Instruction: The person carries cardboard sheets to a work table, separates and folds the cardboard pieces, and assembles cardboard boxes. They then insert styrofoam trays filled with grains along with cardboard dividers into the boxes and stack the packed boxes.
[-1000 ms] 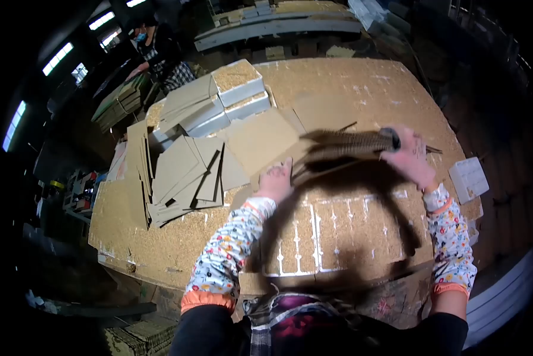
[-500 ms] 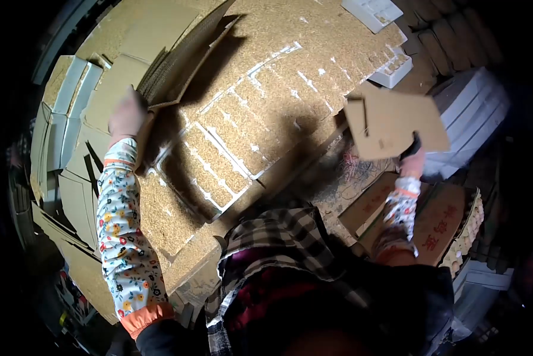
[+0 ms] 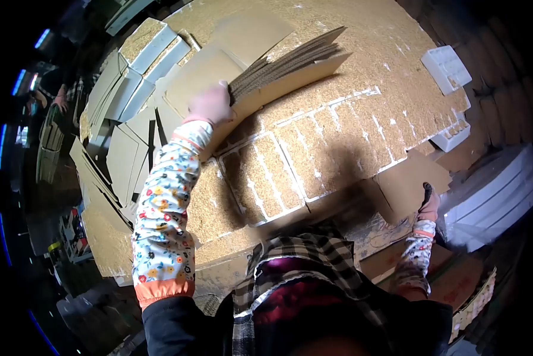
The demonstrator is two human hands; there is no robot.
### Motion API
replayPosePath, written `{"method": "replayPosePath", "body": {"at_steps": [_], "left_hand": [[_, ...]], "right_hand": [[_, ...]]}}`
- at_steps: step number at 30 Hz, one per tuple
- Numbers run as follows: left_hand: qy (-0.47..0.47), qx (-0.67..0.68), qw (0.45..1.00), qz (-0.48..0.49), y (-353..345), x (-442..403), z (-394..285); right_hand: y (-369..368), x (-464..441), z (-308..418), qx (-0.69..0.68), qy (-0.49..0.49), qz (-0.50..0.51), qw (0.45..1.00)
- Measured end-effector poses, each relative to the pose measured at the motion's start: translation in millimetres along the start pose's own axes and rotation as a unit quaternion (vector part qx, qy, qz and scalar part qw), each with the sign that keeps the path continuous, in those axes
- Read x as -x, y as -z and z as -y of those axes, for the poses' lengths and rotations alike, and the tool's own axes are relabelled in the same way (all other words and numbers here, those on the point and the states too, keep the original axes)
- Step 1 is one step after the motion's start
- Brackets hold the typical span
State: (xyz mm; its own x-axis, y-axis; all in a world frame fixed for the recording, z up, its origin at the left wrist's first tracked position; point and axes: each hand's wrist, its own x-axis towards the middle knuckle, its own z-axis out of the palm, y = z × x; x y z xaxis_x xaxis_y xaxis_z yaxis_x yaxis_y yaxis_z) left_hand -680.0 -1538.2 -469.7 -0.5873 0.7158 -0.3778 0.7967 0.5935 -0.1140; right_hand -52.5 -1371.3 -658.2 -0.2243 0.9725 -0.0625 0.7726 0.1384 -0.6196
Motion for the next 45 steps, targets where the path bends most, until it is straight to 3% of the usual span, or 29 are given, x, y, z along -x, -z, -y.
{"method": "replayPosePath", "body": {"at_steps": [4,5,7,8,9,11,12,13,14,15,16,17,18,20,21,23,25,29,31,33,35,36,37,38,39,42,43,44,45], "left_hand": [[-0.021,0.084,0.993,-0.077,-14.3,9.4,2.6],[-0.019,0.076,0.993,-0.084,-19.7,4.6,5.9],[-0.020,0.050,0.995,-0.089,-21.2,-2.1,7.9],[-0.024,0.060,0.993,-0.103,-24.1,-3.0,10.1],[-0.028,0.070,0.990,-0.117,-26.5,-3.7,11.4],[-0.023,0.071,0.990,-0.117,-26.7,-0.1,13.7],[-0.014,0.060,0.993,-0.105,-23.0,6.1,8.4],[-0.006,0.051,0.994,-0.092,-19.4,10.5,3.4],[-0.001,0.034,0.996,-0.083,-19.8,8.0,0.6],[0.009,0.023,0.998,-0.052,-10.7,9.1,-2.9],[0.009,0.034,0.998,-0.053,-10.8,5.3,-0.4],[0.005,0.045,0.998,-0.049,-13.9,3.5,0.3],[0.003,0.050,0.998,-0.036,-15.7,7.5,-2.2],[0.008,0.059,0.998,-0.036,-8.0,11.8,-5.3],[0.010,0.060,0.997,-0.038,-11.8,13.8,-6.0],[0.032,0.052,0.996,-0.066,-19.5,15.1,-5.5],[0.114,0.114,0.983,-0.089,-1.9,14.4,9.3],[0.221,0.289,0.916,-0.171,32.7,38.4,46.5],[0.194,0.276,0.912,-0.231,47.0,71.8,56.3],[0.131,0.190,0.920,-0.317,44.5,119.1,75.0],[0.046,0.164,0.913,-0.370,38.8,178.3,114.0],[0.074,0.278,0.909,-0.302,61.8,235.5,113.9],[0.134,0.390,0.828,-0.379,44.6,270.2,136.2],[0.119,0.356,0.839,-0.394,4.6,305.1,213.5],[0.135,0.501,0.752,-0.407,-6.0,358.4,209.1],[0.229,0.360,0.726,-0.539,-104.6,505.9,237.1],[0.315,0.500,0.623,-0.512,-116.2,535.4,215.0],[0.311,0.657,0.482,-0.489,-122.5,553.1,190.3],[0.364,0.620,0.493,-0.490,-166.4,580.1,191.8]], "right_hand": [[23.7,-25.7,-12.6,0.168,0.092,0.114,0.975],[19.5,-35.2,-19.8,0.188,0.107,0.091,0.972],[-5.2,-48.6,-15.0,0.075,-0.099,0.130,0.984],[-16.8,-48.0,-4.7,0.210,-0.008,0.184,0.960],[-41.8,-57.5,-16.8,0.174,0.000,0.241,0.955],[-76.2,-67.0,-41.1,0.083,0.142,0.168,0.972],[-88.0,-87.2,-53.7,-0.139,-0.080,0.112,0.981],[-68.7,-74.8,62.3,-0.180,-0.018,-0.136,0.974],[-44.8,-77.9,124.4,-0.163,-0.037,-0.188,0.968],[-18.5,-83.9,201.9,-0.004,0.060,-0.231,0.971],[-13.8,-88.6,265.1,-0.076,0.094,-0.235,0.965],[-15.1,-97.1,306.8,-0.153,0.178,-0.115,0.965],[-31.8,-100.9,342.6,-0.060,0.294,-0.049,0.953],[-86.0,-122.8,399.6,0.137,0.547,0.007,0.826],[-123.4,-134.0,424.8,0.117,0.644,0.035,0.755],[-172.1,-156.3,465.0,0.297,0.603,0.148,0.726],[-161.3,-158.3,520.2,0.277,0.527,0.221,0.772],[-128.8,-106.2,569.8,0.255,0.616,-0.034,0.744],[-96.7,-80.2,588.2,0.256,0.612,-0.033,0.747],[-71.0,-74.7,577.8,0.128,0.763,-0.137,0.619],[-32.2,-52.0,568.2,0.092,0.792,-0.057,0.601],[-15.4,-59.2,562.4,0.019,0.762,0.043,0.646],[-6.5,-87.4,540.9,-0.086,0.637,0.166,0.747],[2.5,-115.7,519.5,-0.228,0.480,0.246,0.810],[14.8,-128.6,499.9,-0.211,0.477,0.190,0.832],[43.5,-91.4,440.4,-0.092,0.491,0.145,0.854],[43.5,-59.7,422.6,-0.111,0.394,0.248,0.878],[32.2,-15.9,411.1,-0.075,0.341,0.289,0.892],[20.5,27.9,399.5,-0.035,0.287,0.326,0.900]]}}
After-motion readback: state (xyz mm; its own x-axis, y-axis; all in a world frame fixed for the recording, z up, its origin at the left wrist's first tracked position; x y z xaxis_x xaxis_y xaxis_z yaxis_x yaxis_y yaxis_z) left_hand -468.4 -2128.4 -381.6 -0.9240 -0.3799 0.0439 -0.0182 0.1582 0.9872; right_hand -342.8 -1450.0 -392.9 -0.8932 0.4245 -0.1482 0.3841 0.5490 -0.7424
